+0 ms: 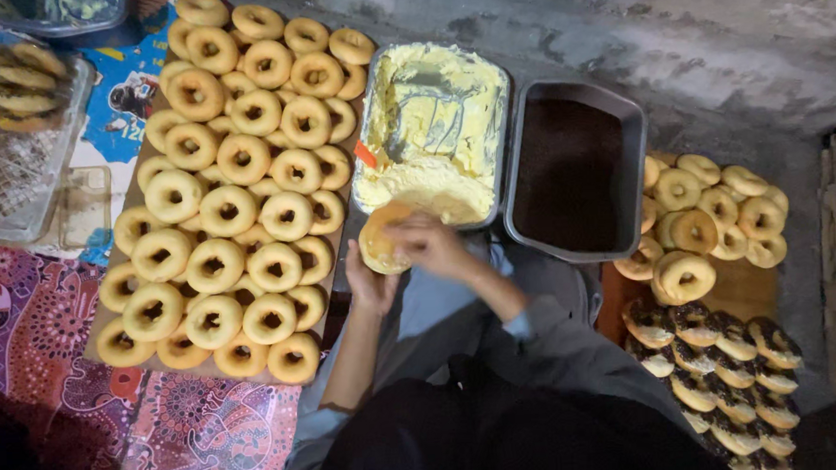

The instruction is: The person sits on the floor and repeatedly picks up plain donuts, dips them into a yellow filling, then into a dark topping, and places them on a growing stack. The process is repeated continuously throughout the clip.

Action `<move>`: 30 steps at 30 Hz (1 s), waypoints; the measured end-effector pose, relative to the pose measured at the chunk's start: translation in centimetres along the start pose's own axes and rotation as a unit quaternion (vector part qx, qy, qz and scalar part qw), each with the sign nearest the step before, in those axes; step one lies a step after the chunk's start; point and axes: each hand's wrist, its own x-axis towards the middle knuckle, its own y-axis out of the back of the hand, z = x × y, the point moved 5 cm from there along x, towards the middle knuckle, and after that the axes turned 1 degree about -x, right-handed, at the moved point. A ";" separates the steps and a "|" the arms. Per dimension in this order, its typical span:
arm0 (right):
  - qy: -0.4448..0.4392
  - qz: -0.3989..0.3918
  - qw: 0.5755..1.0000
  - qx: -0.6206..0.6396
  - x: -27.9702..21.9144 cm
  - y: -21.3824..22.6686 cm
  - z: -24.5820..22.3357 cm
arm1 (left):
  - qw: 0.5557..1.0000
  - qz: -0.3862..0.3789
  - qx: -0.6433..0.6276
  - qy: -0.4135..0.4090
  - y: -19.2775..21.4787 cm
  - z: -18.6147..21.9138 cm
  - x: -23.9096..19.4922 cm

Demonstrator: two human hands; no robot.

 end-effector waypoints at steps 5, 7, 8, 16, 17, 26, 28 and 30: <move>-0.073 0.076 0.987 -0.118 0.3 1.2 1.4 | 0.998 -0.061 0.017 -0.012 0.9 -0.8 0.6; -0.135 0.038 0.982 -0.129 0.9 1.8 3.0 | 0.998 -0.068 0.002 0.010 0.7 -1.1 0.3; -0.167 0.018 0.977 -0.132 0.8 1.8 3.5 | 0.997 -0.070 -0.004 0.022 0.4 -1.1 -0.1; -0.028 -0.008 0.996 -0.087 -3.6 3.1 -3.6 | 0.996 -0.071 0.054 -0.002 -4.1 -0.6 -2.9; -0.047 0.033 0.992 -0.111 -3.8 4.0 -4.4 | 0.997 -0.058 0.051 -0.006 -4.4 -0.6 -3.0; -0.495 0.125 0.677 0.530 -6.2 3.8 -4.5 | 0.712 -0.194 0.609 -0.292 -9.2 -0.9 -6.8; -0.485 0.186 0.663 0.540 -7.4 3.6 -5.1 | 0.682 -0.194 0.633 -0.311 -9.8 -2.0 -7.7; -0.392 0.198 0.798 0.412 -6.5 5.1 -5.4 | 0.806 -0.171 0.527 -0.206 -10.0 -2.5 -6.8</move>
